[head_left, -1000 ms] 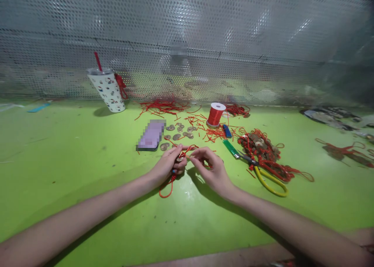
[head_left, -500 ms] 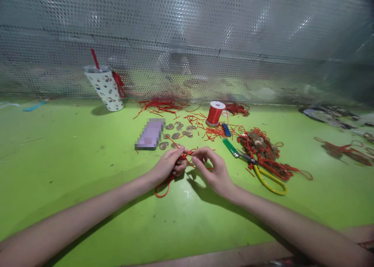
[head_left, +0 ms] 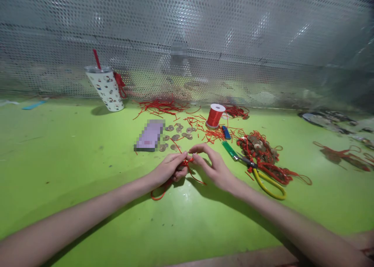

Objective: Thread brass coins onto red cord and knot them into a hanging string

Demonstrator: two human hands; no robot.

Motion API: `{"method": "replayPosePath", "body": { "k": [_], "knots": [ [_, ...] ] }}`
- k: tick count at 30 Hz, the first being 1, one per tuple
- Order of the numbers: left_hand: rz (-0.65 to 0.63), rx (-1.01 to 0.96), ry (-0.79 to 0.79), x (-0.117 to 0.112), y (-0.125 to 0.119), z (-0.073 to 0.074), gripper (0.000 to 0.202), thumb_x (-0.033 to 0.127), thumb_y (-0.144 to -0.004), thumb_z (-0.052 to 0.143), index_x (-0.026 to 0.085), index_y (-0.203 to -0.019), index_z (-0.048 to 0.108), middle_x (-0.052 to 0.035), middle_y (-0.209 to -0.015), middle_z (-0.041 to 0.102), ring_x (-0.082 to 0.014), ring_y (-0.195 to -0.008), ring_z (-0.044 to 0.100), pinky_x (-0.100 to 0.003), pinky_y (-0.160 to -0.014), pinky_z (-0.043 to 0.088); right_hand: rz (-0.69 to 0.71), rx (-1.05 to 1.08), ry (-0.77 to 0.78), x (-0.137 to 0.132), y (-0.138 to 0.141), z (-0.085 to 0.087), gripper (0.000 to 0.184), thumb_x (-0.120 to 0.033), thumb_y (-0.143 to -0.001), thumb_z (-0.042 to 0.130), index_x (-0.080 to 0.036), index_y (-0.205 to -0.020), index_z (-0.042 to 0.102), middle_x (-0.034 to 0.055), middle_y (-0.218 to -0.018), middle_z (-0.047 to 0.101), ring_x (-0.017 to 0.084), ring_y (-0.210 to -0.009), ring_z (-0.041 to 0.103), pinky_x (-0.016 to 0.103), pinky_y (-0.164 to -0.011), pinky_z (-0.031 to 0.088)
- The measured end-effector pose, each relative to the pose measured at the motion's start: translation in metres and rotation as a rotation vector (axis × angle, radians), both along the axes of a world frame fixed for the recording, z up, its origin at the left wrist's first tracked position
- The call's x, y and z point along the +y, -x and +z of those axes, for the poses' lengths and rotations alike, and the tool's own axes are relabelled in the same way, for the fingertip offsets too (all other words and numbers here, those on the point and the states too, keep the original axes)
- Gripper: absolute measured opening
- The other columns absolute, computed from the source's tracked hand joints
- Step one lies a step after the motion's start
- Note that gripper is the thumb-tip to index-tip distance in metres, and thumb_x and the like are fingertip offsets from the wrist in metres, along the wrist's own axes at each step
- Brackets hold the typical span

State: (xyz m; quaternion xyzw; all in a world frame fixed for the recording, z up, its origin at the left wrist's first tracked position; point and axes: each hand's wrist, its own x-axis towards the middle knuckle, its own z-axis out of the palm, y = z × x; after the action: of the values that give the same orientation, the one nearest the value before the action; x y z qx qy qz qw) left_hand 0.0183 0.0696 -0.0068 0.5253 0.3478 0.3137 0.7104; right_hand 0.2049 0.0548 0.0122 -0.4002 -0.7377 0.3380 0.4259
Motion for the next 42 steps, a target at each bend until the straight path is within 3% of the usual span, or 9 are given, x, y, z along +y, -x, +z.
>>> {"method": "replayPosePath", "body": {
  "k": [4, 8, 15, 27, 36, 42],
  "knots": [
    [-0.027, 0.015, -0.008, 0.000, 0.000, 0.000, 0.038, 0.054, -0.096, 0.052, 0.020, -0.079, 0.053, 0.0070, -0.047, 0.039, -0.0084, -0.041, 0.026, -0.021, -0.042, 0.019, 0.013, -0.087, -0.002, 0.002, 0.002, -0.008, 0.021, -0.036, -0.103, 0.046, -0.022, -0.102, 0.061, 0.0047, -0.091, 0.070, 0.019, -0.080, 0.064, 0.033, -0.073, 0.048],
    [-0.063, 0.034, -0.043, 0.001, 0.001, -0.001, 0.041, 0.056, -0.095, 0.052, 0.019, -0.078, 0.054, 0.0061, -0.048, 0.041, -0.0085, -0.041, 0.028, -0.021, -0.043, 0.020, -0.010, -0.154, 0.026, 0.005, 0.000, -0.012, 0.028, -0.036, -0.104, 0.044, -0.021, -0.087, 0.061, 0.0004, -0.071, 0.064, 0.015, -0.062, 0.056, 0.028, -0.060, 0.041],
    [-0.047, 0.065, -0.050, -0.001, 0.000, -0.001, 0.043, 0.055, -0.096, 0.052, 0.020, -0.070, 0.052, 0.0054, -0.048, 0.041, -0.0085, -0.042, 0.030, -0.022, -0.043, 0.025, 0.050, -0.198, 0.020, 0.009, -0.004, 0.002, 0.039, -0.036, -0.101, 0.054, -0.021, -0.065, 0.059, 0.0000, -0.062, 0.060, 0.015, -0.057, 0.051, 0.029, -0.057, 0.037],
    [-0.076, 0.046, 0.004, 0.001, 0.002, -0.001, 0.044, 0.054, -0.097, 0.048, 0.016, -0.078, 0.059, 0.0059, -0.048, 0.039, -0.0075, -0.041, 0.027, -0.022, -0.043, 0.018, 0.123, -0.110, 0.072, 0.014, -0.011, 0.009, 0.023, -0.036, -0.095, 0.064, -0.021, -0.077, 0.069, 0.0012, -0.074, 0.067, 0.016, -0.069, 0.057, 0.029, -0.063, 0.044],
    [-0.100, 0.106, -0.051, 0.003, 0.002, 0.001, 0.046, 0.058, -0.096, 0.045, 0.020, -0.071, 0.045, 0.0063, -0.049, 0.041, -0.0066, -0.041, 0.028, -0.020, -0.041, 0.018, 0.153, -0.101, 0.167, 0.018, -0.014, 0.008, 0.027, -0.042, -0.095, 0.062, -0.018, -0.084, 0.066, 0.0036, -0.079, 0.066, 0.016, -0.072, 0.056, 0.030, -0.066, 0.044],
    [-0.093, 0.070, -0.002, 0.002, 0.004, 0.004, 0.029, 0.047, -0.090, 0.060, 0.022, -0.089, 0.047, 0.0090, -0.052, 0.044, -0.0068, -0.042, 0.028, -0.019, -0.042, 0.018, 0.112, -0.104, 0.197, 0.020, -0.015, 0.003, 0.034, -0.050, -0.094, 0.060, -0.018, -0.083, 0.064, 0.0024, -0.076, 0.061, 0.016, -0.070, 0.051, 0.030, -0.063, 0.039]
  ]
}}
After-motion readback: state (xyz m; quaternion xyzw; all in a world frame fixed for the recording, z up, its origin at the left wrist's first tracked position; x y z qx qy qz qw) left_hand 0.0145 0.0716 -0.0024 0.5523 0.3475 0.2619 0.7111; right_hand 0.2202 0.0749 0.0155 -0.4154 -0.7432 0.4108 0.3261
